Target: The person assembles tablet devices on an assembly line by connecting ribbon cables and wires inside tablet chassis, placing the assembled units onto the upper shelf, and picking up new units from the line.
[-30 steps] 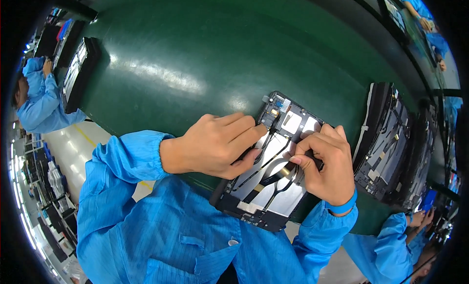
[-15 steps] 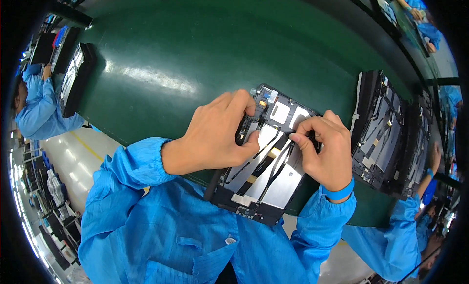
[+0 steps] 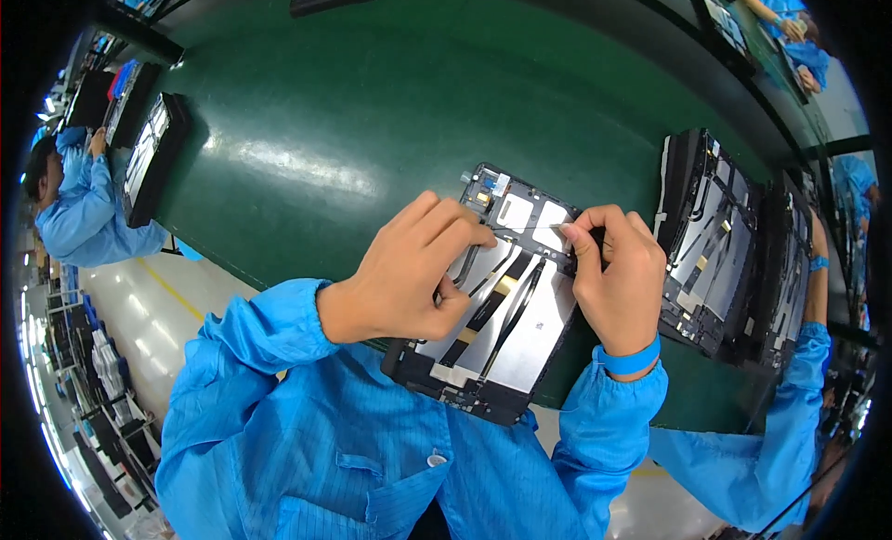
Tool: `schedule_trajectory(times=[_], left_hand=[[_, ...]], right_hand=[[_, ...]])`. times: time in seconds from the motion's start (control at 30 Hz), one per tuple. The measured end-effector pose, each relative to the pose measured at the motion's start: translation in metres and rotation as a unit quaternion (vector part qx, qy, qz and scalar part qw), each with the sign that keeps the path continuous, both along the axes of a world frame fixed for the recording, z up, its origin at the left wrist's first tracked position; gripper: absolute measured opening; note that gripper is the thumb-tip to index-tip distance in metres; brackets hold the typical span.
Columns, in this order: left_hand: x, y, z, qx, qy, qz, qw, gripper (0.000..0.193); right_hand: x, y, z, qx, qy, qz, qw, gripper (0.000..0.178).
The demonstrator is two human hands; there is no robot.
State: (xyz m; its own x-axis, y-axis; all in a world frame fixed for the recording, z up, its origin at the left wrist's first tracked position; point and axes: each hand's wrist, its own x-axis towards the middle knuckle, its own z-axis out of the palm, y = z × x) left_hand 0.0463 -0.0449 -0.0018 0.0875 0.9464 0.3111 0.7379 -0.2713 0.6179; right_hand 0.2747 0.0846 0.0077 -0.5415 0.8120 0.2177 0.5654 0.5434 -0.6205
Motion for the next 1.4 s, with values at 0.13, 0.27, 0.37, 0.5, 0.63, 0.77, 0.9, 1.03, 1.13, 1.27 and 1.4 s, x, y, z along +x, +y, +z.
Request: schedule_trajectory(times=[0.13, 0.27, 0.37, 0.5, 0.63, 0.77, 0.9, 1.03, 1.13, 1.27, 1.4], left_hand=[[0.009, -0.014, -0.007, 0.045, 0.023, 0.041, 0.998, 0.057], [0.011, -0.027, -0.008, 0.077, 0.080, 0.043, 0.993, 0.057], [0.006, -0.032, -0.006, 0.070, 0.086, 0.035, 0.993, 0.057], [0.003, -0.039, -0.007, 0.062, 0.070, -0.022, 0.995, 0.055], [0.003, -0.042, -0.013, 0.063, 0.042, -0.042, 0.996, 0.053], [0.003, -0.040, -0.011, 0.042, -0.040, -0.058, 0.997, 0.035], [0.012, -0.040, -0.005, -0.004, -0.107, -0.029, 0.994, 0.021], [0.017, -0.036, -0.002, 0.008, -0.071, -0.022, 0.997, 0.024], [0.016, -0.033, 0.002, 0.000, -0.054, -0.032, 0.998, 0.025], [0.019, -0.025, 0.002, 0.010, -0.021, -0.033, 0.999, 0.028], [0.037, -0.014, 0.008, -0.006, 0.041, 0.029, 0.999, 0.054]], right_hand=[[-0.003, -0.001, -0.003, 0.016, -0.004, -0.022, 1.000, 0.015], [-0.004, -0.001, -0.003, 0.007, -0.003, -0.023, 1.000, 0.015], [-0.001, -0.001, -0.002, 0.014, -0.006, -0.018, 1.000, 0.015], [0.002, 0.001, -0.002, -0.009, -0.006, -0.012, 1.000, 0.015], [0.001, 0.001, 0.002, -0.029, 0.012, -0.017, 0.999, 0.015], [0.000, 0.001, -0.002, -0.026, 0.021, -0.018, 0.999, 0.015], [-0.001, 0.001, -0.002, -0.023, 0.016, -0.025, 0.999, 0.015], [0.003, 0.001, 0.000, -0.026, -0.009, 0.005, 1.000, 0.015], [0.009, 0.003, 0.009, -0.070, -0.022, 0.052, 0.996, 0.015], [0.016, 0.003, 0.019, -0.153, -0.038, 0.072, 0.985, 0.015], [0.018, 0.001, 0.015, -0.148, -0.020, 0.092, 0.985, 0.018]])
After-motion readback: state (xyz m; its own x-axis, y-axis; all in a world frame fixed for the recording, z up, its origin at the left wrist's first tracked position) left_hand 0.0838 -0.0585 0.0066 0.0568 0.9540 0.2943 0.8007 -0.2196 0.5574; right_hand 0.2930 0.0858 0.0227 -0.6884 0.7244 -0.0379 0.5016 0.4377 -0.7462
